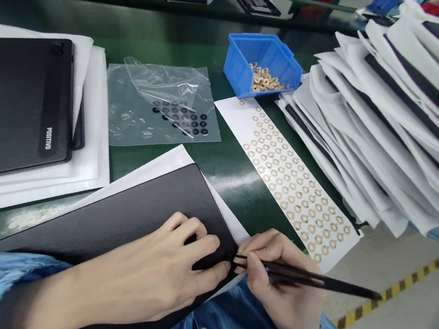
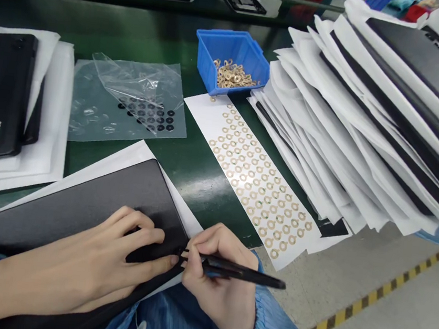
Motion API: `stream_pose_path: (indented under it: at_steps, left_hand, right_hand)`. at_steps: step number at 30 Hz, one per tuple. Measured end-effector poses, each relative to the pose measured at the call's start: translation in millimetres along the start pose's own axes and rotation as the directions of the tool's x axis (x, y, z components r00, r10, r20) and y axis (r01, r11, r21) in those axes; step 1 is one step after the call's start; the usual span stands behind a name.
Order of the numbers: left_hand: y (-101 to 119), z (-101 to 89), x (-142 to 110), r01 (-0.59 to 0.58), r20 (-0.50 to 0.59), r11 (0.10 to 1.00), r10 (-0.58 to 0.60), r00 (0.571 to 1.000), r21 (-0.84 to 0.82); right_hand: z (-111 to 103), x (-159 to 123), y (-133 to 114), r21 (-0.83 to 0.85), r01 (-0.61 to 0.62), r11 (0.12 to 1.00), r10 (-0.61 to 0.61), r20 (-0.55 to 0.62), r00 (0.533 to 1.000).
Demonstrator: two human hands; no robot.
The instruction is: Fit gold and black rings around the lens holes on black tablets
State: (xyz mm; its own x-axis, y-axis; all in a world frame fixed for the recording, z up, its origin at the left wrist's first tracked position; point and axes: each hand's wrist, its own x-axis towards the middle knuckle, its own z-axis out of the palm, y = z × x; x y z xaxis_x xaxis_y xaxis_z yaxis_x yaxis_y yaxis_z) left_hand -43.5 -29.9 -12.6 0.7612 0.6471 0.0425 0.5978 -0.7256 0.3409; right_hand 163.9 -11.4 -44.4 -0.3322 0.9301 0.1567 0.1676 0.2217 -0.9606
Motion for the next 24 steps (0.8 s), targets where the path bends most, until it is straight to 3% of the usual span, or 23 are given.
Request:
stream_pose_path:
  at_steps: [3,8,24]
  left_hand:
    - [-0.3,0.4,0.0,-0.002,-0.01,1.0,0.002,1.0,-0.005]
    - [-0.3,0.0,-0.2,-0.003,-0.019,1.0,0.003,1.0,0.007]
    - [-0.3,2.0,-1.4,-0.004,-0.035,1.0,0.004,0.999,0.001]
  right_hand:
    - [-4.0,-0.2,1.6,0.075,-0.003,0.997,0.004,-0.009,1.0]
    - [-10.0,0.1,6.3,0.08,0.045,0.996,-0.048,0.044,0.998]
    - [-8.1,-3.9,9.2,0.121,0.066,0.99,-0.071,0.035,0.997]
